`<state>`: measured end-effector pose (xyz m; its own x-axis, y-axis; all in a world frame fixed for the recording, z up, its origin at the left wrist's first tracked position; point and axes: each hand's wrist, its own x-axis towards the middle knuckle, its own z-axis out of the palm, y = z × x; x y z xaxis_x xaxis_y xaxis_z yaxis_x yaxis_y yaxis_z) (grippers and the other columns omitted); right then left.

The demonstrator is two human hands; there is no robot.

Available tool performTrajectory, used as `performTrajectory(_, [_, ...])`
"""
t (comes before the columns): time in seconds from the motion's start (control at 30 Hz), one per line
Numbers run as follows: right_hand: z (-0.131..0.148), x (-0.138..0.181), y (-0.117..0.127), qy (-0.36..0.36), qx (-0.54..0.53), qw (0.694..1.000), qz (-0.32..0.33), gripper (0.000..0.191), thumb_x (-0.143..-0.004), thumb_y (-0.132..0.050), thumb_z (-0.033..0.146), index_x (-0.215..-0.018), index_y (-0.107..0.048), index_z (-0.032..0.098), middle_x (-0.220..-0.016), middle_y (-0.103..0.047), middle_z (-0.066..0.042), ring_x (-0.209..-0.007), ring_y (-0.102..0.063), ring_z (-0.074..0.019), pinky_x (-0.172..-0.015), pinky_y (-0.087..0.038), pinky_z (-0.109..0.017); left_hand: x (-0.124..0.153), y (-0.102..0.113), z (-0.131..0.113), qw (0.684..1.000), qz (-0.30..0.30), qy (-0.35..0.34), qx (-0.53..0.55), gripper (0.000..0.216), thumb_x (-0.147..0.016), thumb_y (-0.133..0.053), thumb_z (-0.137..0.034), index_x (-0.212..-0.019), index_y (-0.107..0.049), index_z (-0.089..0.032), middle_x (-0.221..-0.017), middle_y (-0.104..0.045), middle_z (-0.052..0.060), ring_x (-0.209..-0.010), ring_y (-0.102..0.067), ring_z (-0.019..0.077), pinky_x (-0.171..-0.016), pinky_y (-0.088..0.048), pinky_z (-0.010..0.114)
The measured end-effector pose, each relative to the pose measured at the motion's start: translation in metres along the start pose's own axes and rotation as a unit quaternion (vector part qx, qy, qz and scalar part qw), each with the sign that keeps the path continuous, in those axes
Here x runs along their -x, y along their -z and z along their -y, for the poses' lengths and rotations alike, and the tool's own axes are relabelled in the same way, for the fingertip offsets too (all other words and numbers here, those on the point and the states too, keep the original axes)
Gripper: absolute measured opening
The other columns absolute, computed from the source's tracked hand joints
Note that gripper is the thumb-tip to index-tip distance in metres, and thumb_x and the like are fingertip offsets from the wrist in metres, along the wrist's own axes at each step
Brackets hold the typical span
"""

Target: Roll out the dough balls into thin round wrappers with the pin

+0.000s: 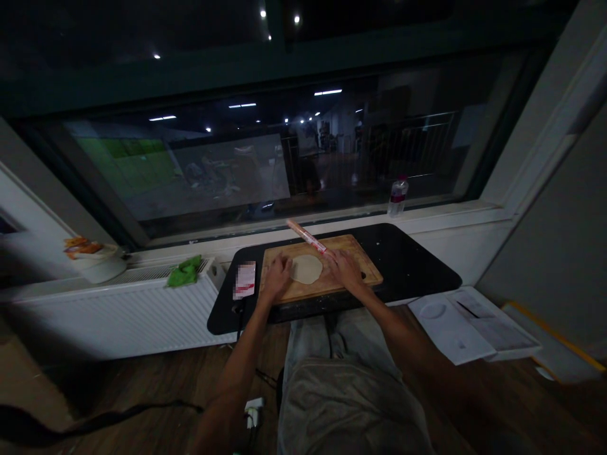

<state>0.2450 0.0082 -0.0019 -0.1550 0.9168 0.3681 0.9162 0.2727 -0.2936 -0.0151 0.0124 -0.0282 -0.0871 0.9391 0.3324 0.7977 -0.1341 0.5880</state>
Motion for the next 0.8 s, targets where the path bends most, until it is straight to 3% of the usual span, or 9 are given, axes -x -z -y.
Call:
performTrajectory(0.1, [0.001, -0.005, -0.002, -0.03, -0.022, 0.999, -0.002, 0.047, -0.124, -0.034, 0.039, -0.139, -0.073, 0.018, -0.128, -0.081, -0.016, -0.125, -0.07, -0.0288, -0.103, -0.048, -0.033, -0.011, -0.002, -0.011, 0.995, 0.052, -0.018, -0.081, 0.05, -0.113, -0.057, -0.049, -0.149, -0.068, -0.017, -0.151, -0.074, 0.02, -0.149, -0.061, 0.0366, -0.127, -0.044, 0.054])
performTrajectory(0.2, [-0.001, -0.001, -0.003, -0.035, -0.03, 0.999, 0.009, 0.046, -0.124, -0.035, 0.039, -0.138, -0.072, 0.015, -0.13, -0.081, -0.016, -0.124, -0.072, -0.0283, -0.101, -0.049, -0.032, -0.031, -0.002, -0.024, 0.986, 0.091, -0.028, -0.136, 0.05, -0.108, -0.067, -0.05, -0.147, -0.071, -0.018, -0.147, -0.077, 0.021, -0.145, -0.066, 0.0375, -0.12, -0.05, 0.05])
performTrajectory(0.4, [-0.001, 0.003, -0.003, -0.038, -0.02, 0.999, -0.007, 0.045, -0.124, -0.037, 0.039, -0.137, -0.072, 0.013, -0.131, -0.08, -0.018, -0.125, -0.071, -0.029, -0.103, -0.049, -0.034, -0.068, 0.007, -0.034, 0.982, 0.149, 0.005, -0.12, 0.058, -0.09, -0.09, -0.047, -0.138, -0.075, -0.018, -0.134, -0.082, 0.017, -0.12, -0.079, 0.0303, -0.096, -0.057, 0.032])
performTrajectory(0.5, [-0.001, 0.002, -0.004, -0.034, -0.014, 0.999, -0.006, 0.044, -0.123, -0.038, 0.037, -0.138, -0.072, 0.014, -0.131, -0.08, -0.018, -0.126, -0.07, -0.03, -0.105, -0.049, -0.036, -0.073, 0.012, -0.028, 0.979, 0.165, 0.052, -0.109, 0.053, -0.085, -0.093, -0.055, -0.119, -0.08, -0.016, -0.108, -0.086, 0.013, -0.102, -0.08, 0.0287, -0.08, -0.055, 0.029])
performTrajectory(0.63, [-0.001, 0.003, -0.005, -0.031, -0.009, 0.999, -0.003, 0.043, -0.122, -0.04, 0.037, -0.138, -0.072, 0.013, -0.132, -0.079, -0.018, -0.125, -0.07, -0.0305, -0.103, -0.05, -0.036, -0.07, 0.015, -0.018, 0.977, 0.184, 0.089, -0.056, 0.047, -0.083, -0.092, -0.062, -0.087, -0.079, -0.017, -0.075, -0.077, 0.006, -0.083, -0.074, 0.0247, -0.067, -0.047, 0.028])
performTrajectory(0.8, [-0.001, 0.003, -0.006, -0.034, -0.008, 0.999, -0.008, 0.045, -0.122, -0.039, 0.038, -0.137, -0.073, 0.013, -0.128, -0.08, -0.019, -0.124, -0.071, -0.0319, -0.102, -0.05, -0.036, -0.062, 0.018, -0.011, 0.972, 0.202, 0.114, -0.028, 0.048, -0.087, -0.088, -0.062, -0.075, -0.072, -0.019, -0.063, -0.068, 0.002, -0.072, -0.069, 0.02, -0.059, -0.042, 0.026])
